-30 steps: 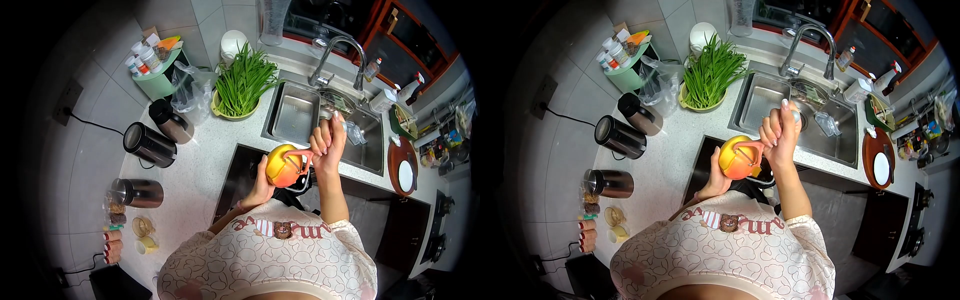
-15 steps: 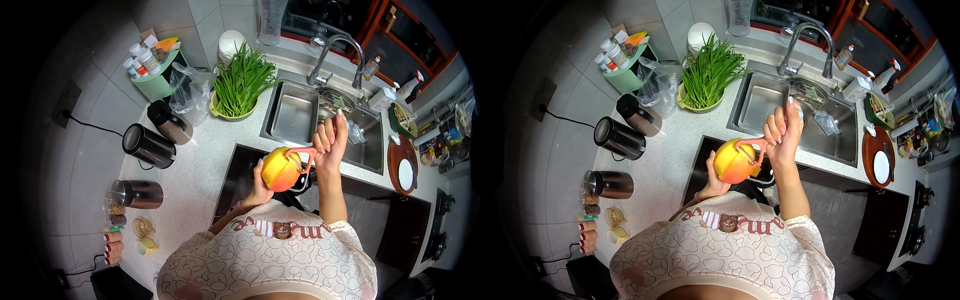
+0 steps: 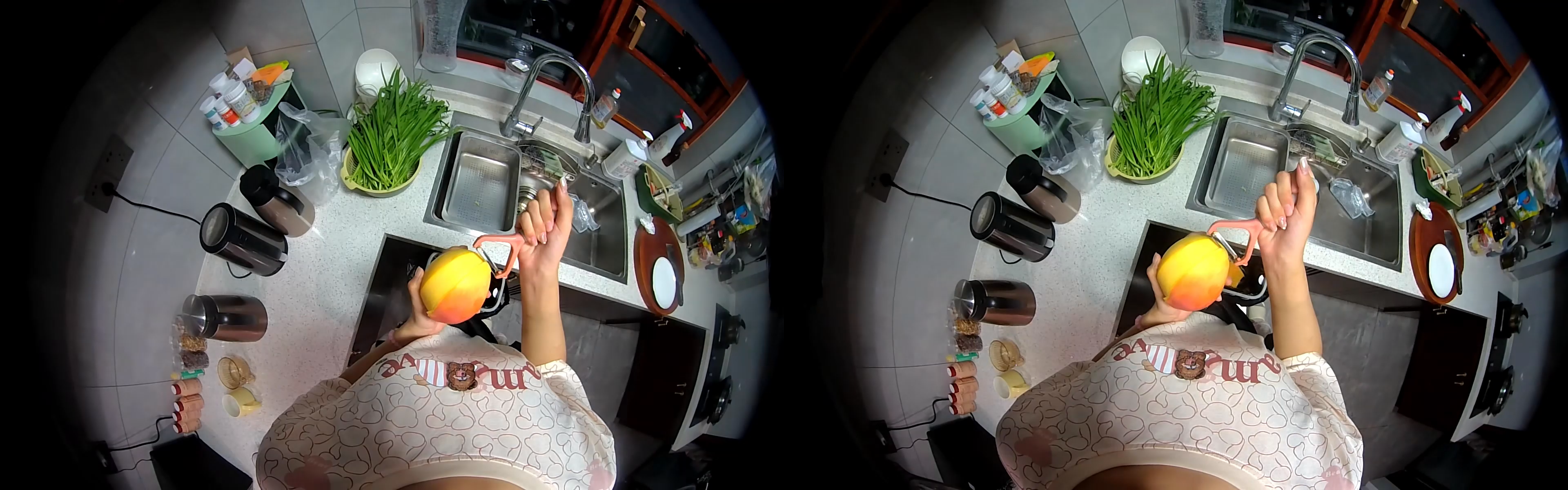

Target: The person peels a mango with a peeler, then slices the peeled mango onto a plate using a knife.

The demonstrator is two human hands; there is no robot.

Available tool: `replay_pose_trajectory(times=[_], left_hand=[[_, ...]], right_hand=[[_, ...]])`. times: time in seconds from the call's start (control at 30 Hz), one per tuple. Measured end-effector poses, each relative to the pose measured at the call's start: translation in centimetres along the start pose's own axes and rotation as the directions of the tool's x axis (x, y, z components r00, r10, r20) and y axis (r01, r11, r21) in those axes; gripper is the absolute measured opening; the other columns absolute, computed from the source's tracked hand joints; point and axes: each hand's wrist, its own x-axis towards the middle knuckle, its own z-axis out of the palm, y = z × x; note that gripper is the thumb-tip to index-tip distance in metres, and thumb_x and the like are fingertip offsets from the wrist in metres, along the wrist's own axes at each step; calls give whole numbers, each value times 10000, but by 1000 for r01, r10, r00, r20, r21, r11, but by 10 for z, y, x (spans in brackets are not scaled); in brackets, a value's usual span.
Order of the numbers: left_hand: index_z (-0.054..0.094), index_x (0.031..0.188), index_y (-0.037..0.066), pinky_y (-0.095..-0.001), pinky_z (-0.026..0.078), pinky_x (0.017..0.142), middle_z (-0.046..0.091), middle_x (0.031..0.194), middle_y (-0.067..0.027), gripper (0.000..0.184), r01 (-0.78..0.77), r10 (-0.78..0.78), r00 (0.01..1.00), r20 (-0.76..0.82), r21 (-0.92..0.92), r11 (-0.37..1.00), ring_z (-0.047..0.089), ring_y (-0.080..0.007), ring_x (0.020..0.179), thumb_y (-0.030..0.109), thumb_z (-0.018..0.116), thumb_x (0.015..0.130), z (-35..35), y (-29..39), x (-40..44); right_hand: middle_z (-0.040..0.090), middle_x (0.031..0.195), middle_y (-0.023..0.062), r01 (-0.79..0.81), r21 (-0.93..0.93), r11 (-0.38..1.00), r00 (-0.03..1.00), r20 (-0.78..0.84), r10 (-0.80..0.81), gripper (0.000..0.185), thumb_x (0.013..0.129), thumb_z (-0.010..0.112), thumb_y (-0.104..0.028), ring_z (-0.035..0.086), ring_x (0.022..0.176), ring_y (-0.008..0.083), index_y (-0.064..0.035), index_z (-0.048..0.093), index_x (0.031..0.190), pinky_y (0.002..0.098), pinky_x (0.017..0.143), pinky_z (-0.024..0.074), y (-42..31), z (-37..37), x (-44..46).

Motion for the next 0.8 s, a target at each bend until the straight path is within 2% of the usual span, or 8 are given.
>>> replay_pose_trajectory(times=[0.17,0.27,0.37,0.43,0.5,0.53,0.6,0.8], left_hand=[[311,1399,92,-449,572,618,543,1192,-223,893,32,18,949,315,-154,987,624,-403,908,764,283,811,13,13,-1],[287,1411,98,-440,567,630,538,1202,-223,892,10,49,935,350,-164,986,623,-405,898,762,284,815,31,22,-8],[274,1421,111,-441,565,635,528,1225,-209,886,-54,52,967,250,3,999,626,-387,911,762,260,821,40,27,-11],[296,1413,102,-439,549,731,521,1244,-192,864,-85,76,988,136,62,994,612,-355,975,745,238,840,45,28,-8],[325,1400,87,-432,514,829,518,1259,-172,846,-118,119,993,-6,110,987,588,-321,1044,728,214,859,43,23,-3],[343,1391,77,-426,488,880,518,1264,-161,839,-139,151,985,-88,128,982,571,-302,1080,718,202,868,38,17,2],[408,1348,36,-402,383,1011,516,1283,-134,808,-144,163,978,-128,149,978,503,-259,1190,674,187,904,36,18,1],[434,1322,32,-396,398,997,516,1290,-127,783,-194,230,959,-167,206,959,515,-255,1173,663,209,916,37,17,7]], right_hand=[[299,487,-47,90,-108,990,996,0,-90,229,991,449,-214,242,352,39,-119,446,783,190,294,198,1,-9,7],[303,485,-48,199,-173,965,978,-24,-206,187,989,450,-195,245,362,41,-112,463,822,192,304,202,-11,-30,15],[328,490,-20,245,-445,861,966,37,-255,181,960,503,-166,269,367,56,-101,448,799,211,319,212,-19,-13,-4],[520,614,28,182,-785,593,980,96,-173,169,850,642,-136,432,447,78,-54,518,770,196,412,324,-23,-7,-33],[642,882,88,400,-912,92,912,406,61,375,653,816,-180,605,814,180,-16,636,938,277,687,465,-24,15,-54],[651,984,113,503,-864,-10,861,500,93,527,592,861,-240,632,912,239,-22,636,1015,320,771,492,-15,24,-63],[636,1087,141,451,-891,-54,886,440,146,599,587,862,-252,626,1021,294,-16,619,1081,353,870,493,-2,32,-78],[652,1094,161,336,-942,5,939,336,73,448,658,814,-121,637,1018,282,10,641,1050,342,886,495,9,12,-79]])
